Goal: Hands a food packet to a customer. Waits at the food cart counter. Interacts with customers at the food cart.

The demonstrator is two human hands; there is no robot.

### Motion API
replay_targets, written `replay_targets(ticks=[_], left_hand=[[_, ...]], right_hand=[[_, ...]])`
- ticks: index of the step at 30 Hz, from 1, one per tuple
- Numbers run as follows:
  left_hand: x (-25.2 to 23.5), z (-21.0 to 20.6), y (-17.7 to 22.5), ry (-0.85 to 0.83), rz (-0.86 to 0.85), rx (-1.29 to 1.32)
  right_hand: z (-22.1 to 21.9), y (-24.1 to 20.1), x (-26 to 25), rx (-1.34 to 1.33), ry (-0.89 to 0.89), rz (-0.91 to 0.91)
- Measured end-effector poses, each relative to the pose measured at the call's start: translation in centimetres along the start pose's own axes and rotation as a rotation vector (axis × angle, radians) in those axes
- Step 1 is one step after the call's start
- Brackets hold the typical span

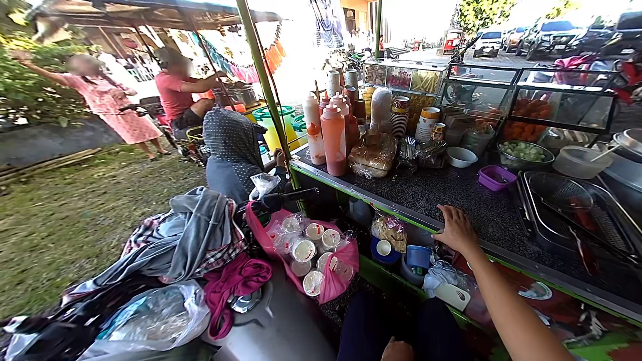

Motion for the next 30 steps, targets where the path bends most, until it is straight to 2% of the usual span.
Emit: replay_targets(ticks=[30], left_hand=[[0.7, 0.7, 0.5, 0.027, -0.012, 0.006]], right_hand=[[0.0, 0.0, 0.0, -0.018, -0.008, 0.007]])
Point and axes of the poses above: each hand's wrist, its own x-axis away from the middle knuckle, its own z-axis out of the back of the hand, y = z × x, the point moved 4 cm from there along -x, towards the middle knuckle, and after that the axes turned 11 degrees about -z, right-handed, at the moved point
